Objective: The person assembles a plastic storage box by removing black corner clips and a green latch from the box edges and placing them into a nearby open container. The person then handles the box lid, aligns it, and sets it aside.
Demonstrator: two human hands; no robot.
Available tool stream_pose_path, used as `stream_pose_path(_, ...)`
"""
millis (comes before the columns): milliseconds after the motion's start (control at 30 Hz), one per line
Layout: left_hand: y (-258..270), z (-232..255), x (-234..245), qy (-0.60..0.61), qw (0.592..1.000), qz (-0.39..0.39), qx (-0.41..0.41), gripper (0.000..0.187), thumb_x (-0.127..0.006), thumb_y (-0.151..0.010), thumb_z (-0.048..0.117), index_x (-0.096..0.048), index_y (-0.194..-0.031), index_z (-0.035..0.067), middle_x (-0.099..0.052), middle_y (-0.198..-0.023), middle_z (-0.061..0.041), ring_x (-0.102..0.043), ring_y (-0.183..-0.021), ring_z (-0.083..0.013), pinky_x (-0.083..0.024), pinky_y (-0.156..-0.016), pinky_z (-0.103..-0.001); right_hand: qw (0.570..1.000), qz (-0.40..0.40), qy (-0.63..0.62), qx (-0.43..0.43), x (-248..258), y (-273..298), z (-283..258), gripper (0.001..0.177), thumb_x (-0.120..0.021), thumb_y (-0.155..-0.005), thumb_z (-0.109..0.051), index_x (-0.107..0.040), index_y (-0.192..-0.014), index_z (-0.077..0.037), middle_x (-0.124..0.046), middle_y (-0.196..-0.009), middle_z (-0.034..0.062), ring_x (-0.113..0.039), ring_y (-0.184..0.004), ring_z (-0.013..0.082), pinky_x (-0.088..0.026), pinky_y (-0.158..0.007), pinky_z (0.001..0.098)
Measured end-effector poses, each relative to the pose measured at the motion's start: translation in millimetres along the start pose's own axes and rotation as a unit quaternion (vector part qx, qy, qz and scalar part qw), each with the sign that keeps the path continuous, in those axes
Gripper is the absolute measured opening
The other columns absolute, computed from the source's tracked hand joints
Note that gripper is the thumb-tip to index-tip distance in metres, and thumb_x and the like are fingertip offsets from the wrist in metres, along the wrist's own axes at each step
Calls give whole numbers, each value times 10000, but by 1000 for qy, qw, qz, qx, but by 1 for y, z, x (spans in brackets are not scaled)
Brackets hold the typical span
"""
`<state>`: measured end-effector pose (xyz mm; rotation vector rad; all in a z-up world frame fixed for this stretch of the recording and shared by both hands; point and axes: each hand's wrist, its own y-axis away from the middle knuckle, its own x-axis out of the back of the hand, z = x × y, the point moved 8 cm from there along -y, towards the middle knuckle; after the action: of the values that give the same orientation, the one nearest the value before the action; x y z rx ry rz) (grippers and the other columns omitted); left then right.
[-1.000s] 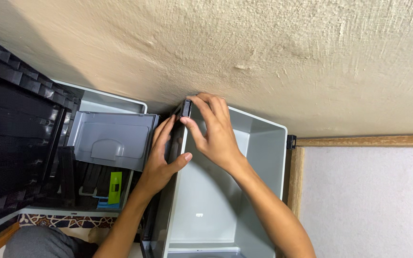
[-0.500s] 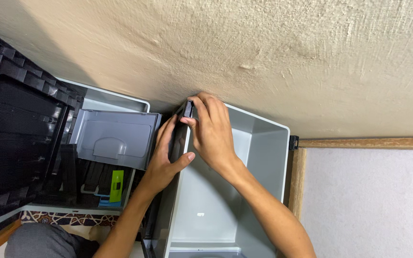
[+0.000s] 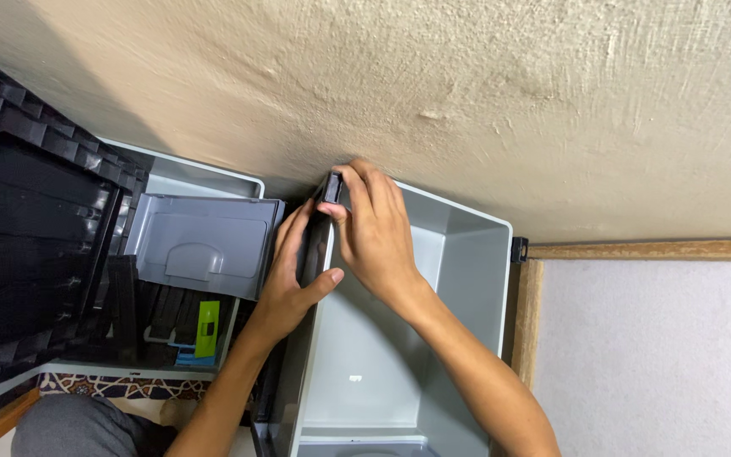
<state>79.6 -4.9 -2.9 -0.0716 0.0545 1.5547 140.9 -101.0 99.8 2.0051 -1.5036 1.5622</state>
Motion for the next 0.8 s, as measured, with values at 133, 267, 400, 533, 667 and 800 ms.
stream_pose_path(133, 1, -5, 2, -8, 1000, 15, 14, 1008, -738, -808, 403, -264, -1613, 23, -296, -1622, -199, -253, -1551, -332, -202, -1260, -465, 999, -17, -32, -17, 5, -3, 3, 451, -718, -981, -166, -531, -1363, -18, -576, -1314, 180, -586, -1185, 398, -481, -1013, 455)
stream_pose_path(267, 3, 0, 7, -14, 999, 40, -12, 979, -802, -804, 323, -306, -1600, 44, -339, -1588, -190, -320, -1534, -333, -244, -1277, -459, 993, -33, -102, -40, 14, -4, 5, 426, -669, -1021, -130, -524, -1409, -37, -590, -1317, 173, -605, -1222, 380, -490, -1025, 408)
stream_pose_path(400, 7, 19, 16, -95, 992, 63, -57, 1050, -873, -765, 330, -297, -1595, 43, -307, -1588, -190, -310, -1519, -341, -265, -1253, -470, 969, -68, -182, -151, 21, 3, 19, 406, -638, -1035, -146, -541, -1420, -59, -635, -1263, 127, -658, -1144, 262, -506, -960, 318)
stream_pose_path(533, 20, 45, 26, -152, 981, 82, -84, 1012, -857, -791, 401, -336, -1582, 44, -317, -1598, -190, -325, -1516, -357, -297, -1236, -476, 933, -47, -328, -144, 33, 8, 19, 414, -591, -1090, -119, -508, -1482, -15, -611, -1307, 101, -609, -1223, 191, -473, -1081, 298)
stream_pose_path(667, 36, 73, 35, -176, 975, 108, -83, 793, -775, -889, 355, -443, -1537, 42, -377, -1591, -179, -388, -1489, -351, -315, -1224, -455, 867, -46, -472, -154, 46, 23, 15, 439, -547, -1107, -115, -451, -1513, 23, -587, -1400, 98, -565, -1316, 169, -450, -1163, 328)
stream_pose_path(800, 64, 105, 43, -132, 978, 120, -109, 480, -614, -1042, 249, -551, -1462, 25, -539, -1470, -155, -512, -1390, -278, -371, -1176, -371, 829, -62, -534, -150, 68, 42, -2, 474, -547, -1108, -157, -436, -1534, 21, -606, -1409, 133, -598, -1311, 211, -489, -1170, 400)
